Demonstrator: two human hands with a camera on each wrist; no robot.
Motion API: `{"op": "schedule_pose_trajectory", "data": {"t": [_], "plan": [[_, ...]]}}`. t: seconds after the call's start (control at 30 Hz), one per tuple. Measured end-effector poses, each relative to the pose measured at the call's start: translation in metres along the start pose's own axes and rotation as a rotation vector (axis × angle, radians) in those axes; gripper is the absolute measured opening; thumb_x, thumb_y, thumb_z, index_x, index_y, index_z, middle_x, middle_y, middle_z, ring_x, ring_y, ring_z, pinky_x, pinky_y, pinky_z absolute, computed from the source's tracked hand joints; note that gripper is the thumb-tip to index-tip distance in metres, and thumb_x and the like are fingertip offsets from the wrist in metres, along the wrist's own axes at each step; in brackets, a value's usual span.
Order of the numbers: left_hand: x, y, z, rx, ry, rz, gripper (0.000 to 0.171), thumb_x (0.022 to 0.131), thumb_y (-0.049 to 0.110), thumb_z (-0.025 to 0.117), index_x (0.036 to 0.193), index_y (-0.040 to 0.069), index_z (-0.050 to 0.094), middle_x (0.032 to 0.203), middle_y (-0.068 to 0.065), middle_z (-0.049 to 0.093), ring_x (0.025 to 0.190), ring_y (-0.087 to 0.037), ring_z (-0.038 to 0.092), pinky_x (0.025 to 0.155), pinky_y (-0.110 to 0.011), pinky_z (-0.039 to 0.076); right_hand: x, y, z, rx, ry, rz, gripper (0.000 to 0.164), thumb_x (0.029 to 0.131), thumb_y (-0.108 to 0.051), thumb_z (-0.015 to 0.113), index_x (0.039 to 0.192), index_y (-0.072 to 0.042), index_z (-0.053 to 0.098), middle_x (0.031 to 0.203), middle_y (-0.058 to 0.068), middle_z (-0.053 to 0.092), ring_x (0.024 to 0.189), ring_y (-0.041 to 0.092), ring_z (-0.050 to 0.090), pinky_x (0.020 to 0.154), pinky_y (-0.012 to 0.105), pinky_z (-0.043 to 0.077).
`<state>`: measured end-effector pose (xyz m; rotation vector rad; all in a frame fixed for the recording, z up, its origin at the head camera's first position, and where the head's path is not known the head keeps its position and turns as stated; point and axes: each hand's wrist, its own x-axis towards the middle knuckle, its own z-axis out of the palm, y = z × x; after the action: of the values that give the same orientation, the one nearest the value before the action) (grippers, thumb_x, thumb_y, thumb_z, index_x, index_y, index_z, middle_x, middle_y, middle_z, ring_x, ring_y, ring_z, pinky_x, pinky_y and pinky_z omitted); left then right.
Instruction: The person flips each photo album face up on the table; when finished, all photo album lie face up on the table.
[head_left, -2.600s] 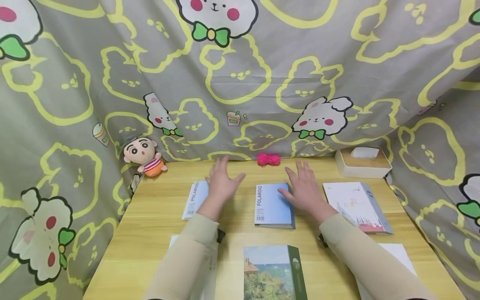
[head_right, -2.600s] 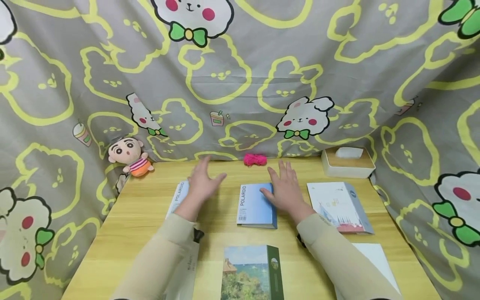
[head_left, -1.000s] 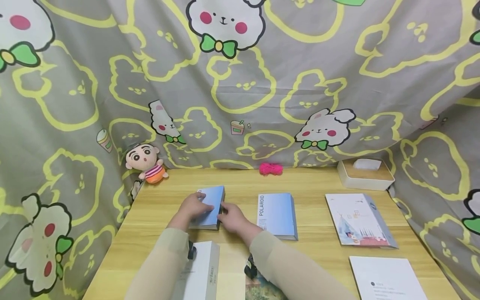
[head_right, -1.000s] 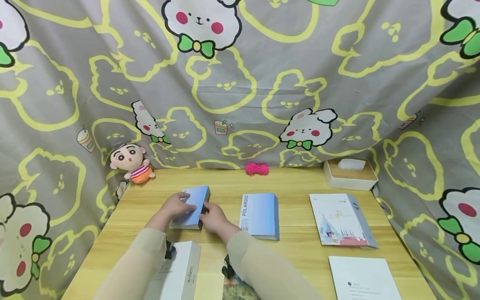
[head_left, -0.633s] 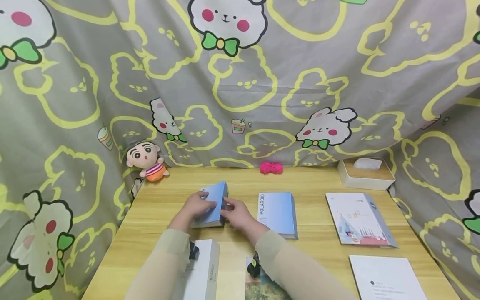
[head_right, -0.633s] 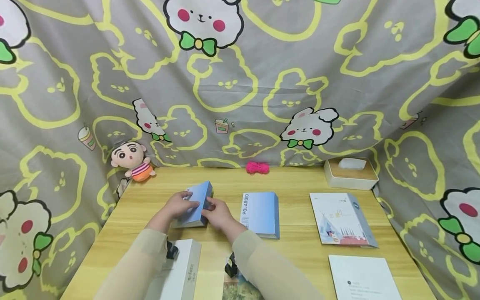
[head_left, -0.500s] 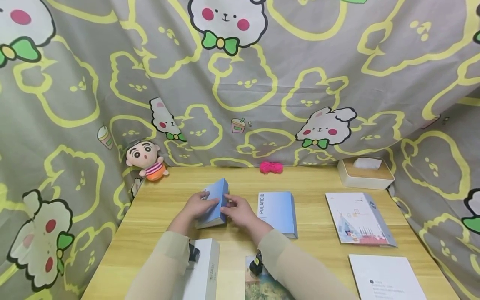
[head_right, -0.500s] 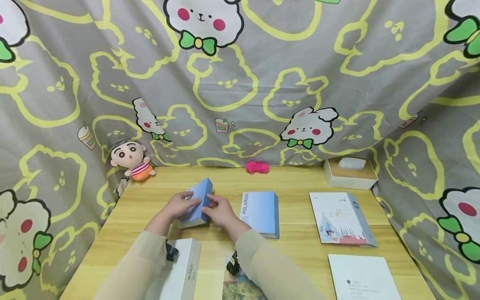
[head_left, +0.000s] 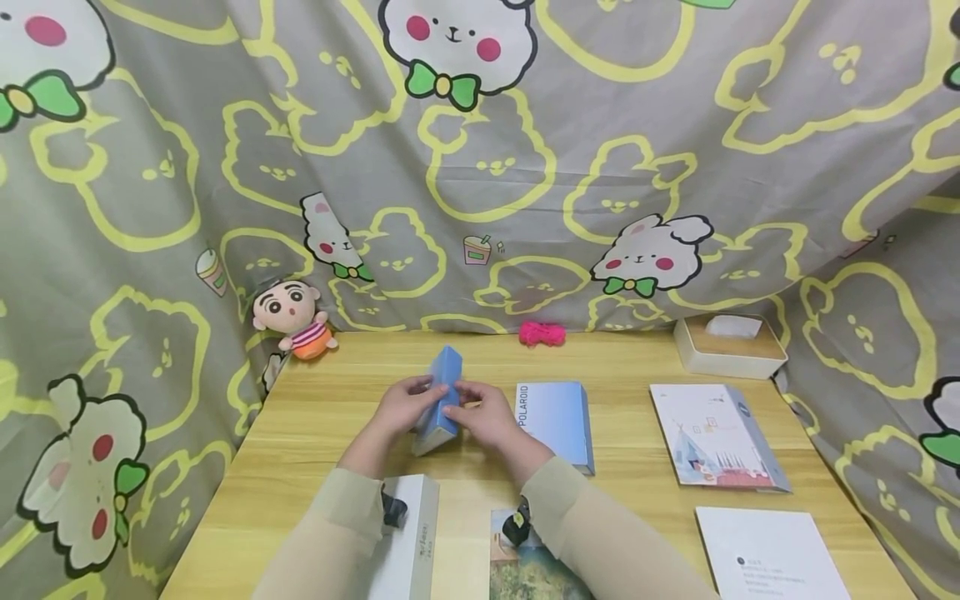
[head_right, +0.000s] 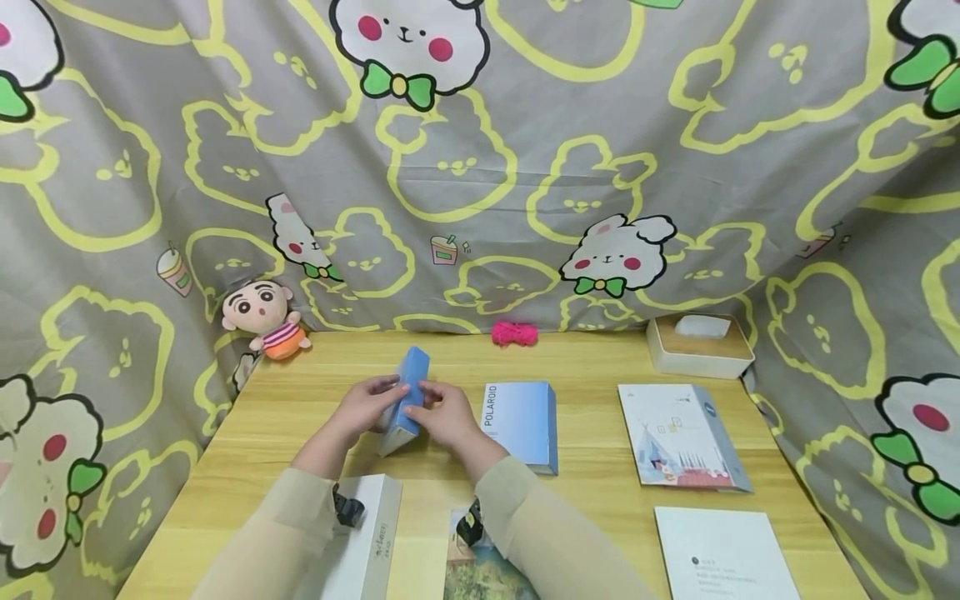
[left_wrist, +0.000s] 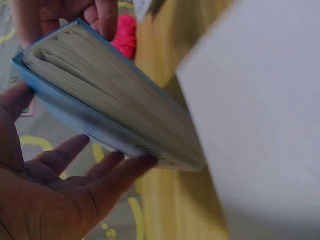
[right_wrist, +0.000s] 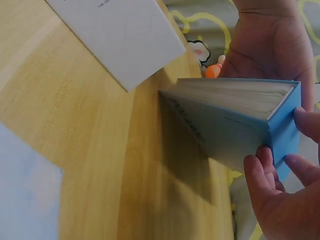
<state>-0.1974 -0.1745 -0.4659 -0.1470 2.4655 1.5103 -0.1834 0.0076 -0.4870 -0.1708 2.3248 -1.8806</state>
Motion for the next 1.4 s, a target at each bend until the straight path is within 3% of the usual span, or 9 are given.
{"op": "schedule_pose_trajectory", "data": {"t": [0.13,0.23,0.47,0.77,1.03,1.13,1.23,1.33,1.4], "plan": [[-0.005,0.005,0.000,-0.071,0.016,0.066,0.058,0.102,0.032,0.071,0.150,0.004,0.057,0.149,-0.029,0.056,0.122,-0.049,0.064,0.074,-0.051,0.065,-0.001,-0.004,-0.001,-0.020,0.001,-0.029,0.052,0.094,-0.009,0.081,0.140,0.005,0.064,0.119,0.020,0.071,0.112,0.038,0.066,0.089,0.038,0.060],[-0.009,0.007,-0.002,-0.108,0.034,0.095,0.051,0.102,0.025,0.072,0.147,0.003,0.060,0.146,-0.029,0.058,0.116,-0.047,0.067,0.067,-0.046,0.065,-0.003,-0.007,-0.001,-0.023,-0.008,-0.032,0.053,0.092,-0.008,0.082,0.140,0.007,0.063,0.120,0.021,0.070,0.103,0.031,0.069,0.086,0.036,0.061],[-0.012,-0.004,-0.007,-0.110,0.053,0.092,0.050,0.104,0.021,0.070,0.151,0.008,0.057,0.147,-0.028,0.057,0.120,-0.047,0.064,0.066,-0.042,0.064,-0.008,-0.011,0.002,-0.020,-0.043,-0.030,0.059,0.087,0.000,0.082,0.141,0.011,0.060,0.124,0.023,0.068,0.083,0.018,0.068,0.072,0.029,0.061],[-0.012,-0.004,-0.011,-0.014,0.079,0.116,0.042,0.107,0.018,0.064,0.149,0.015,0.061,0.150,-0.021,0.058,0.125,-0.045,0.062,0.064,-0.038,0.062,-0.004,-0.007,0.006,0.095,-0.055,0.031,0.048,0.092,0.005,0.076,0.137,0.012,0.061,0.120,0.021,0.071,0.093,0.026,0.074,0.082,0.039,0.065],[-0.013,0.001,-0.010,0.033,0.119,0.114,0.038,0.104,0.018,0.066,0.142,0.011,0.067,0.146,-0.020,0.061,0.123,-0.042,0.065,0.061,-0.035,0.060,-0.002,-0.001,0.007,0.109,-0.049,0.022,0.029,0.096,0.003,0.074,0.124,0.010,0.071,0.113,0.020,0.076,0.095,0.025,0.076,0.077,0.034,0.065],[-0.013,0.004,-0.009,0.048,0.142,0.111,0.041,0.102,0.020,0.071,0.141,0.010,0.068,0.145,-0.021,0.062,0.123,-0.043,0.066,0.064,-0.038,0.062,-0.003,0.000,0.008,0.121,-0.046,0.025,0.027,0.098,0.003,0.072,0.123,0.010,0.072,0.113,0.020,0.076,0.093,0.023,0.076,0.079,0.036,0.065],[-0.013,0.006,-0.006,0.078,0.191,0.107,0.045,0.097,0.023,0.078,0.139,0.008,0.069,0.142,-0.019,0.064,0.120,-0.039,0.067,0.076,-0.043,0.063,-0.004,0.001,0.009,0.123,-0.040,0.015,0.024,0.098,0.003,0.071,0.120,0.009,0.074,0.110,0.019,0.077,0.090,0.021,0.076,0.079,0.036,0.065],[-0.012,0.009,-0.002,0.115,0.249,0.109,0.052,0.091,0.028,0.084,0.136,0.005,0.070,0.138,-0.016,0.068,0.118,-0.033,0.066,0.091,-0.046,0.059,-0.006,0.001,0.010,0.114,-0.032,-0.005,0.021,0.097,0.001,0.073,0.117,0.009,0.076,0.103,0.018,0.079,0.087,0.025,0.077,0.074,0.033,0.064],[-0.012,0.011,0.000,0.137,0.274,0.113,0.057,0.088,0.030,0.086,0.136,0.004,0.069,0.135,-0.017,0.069,0.117,-0.032,0.066,0.093,-0.047,0.058,-0.008,0.001,0.011,0.102,-0.022,-0.007,0.021,0.096,0.000,0.074,0.116,0.007,0.077,0.099,0.016,0.079,0.087,0.032,0.077,0.070,0.028,0.062]]}}
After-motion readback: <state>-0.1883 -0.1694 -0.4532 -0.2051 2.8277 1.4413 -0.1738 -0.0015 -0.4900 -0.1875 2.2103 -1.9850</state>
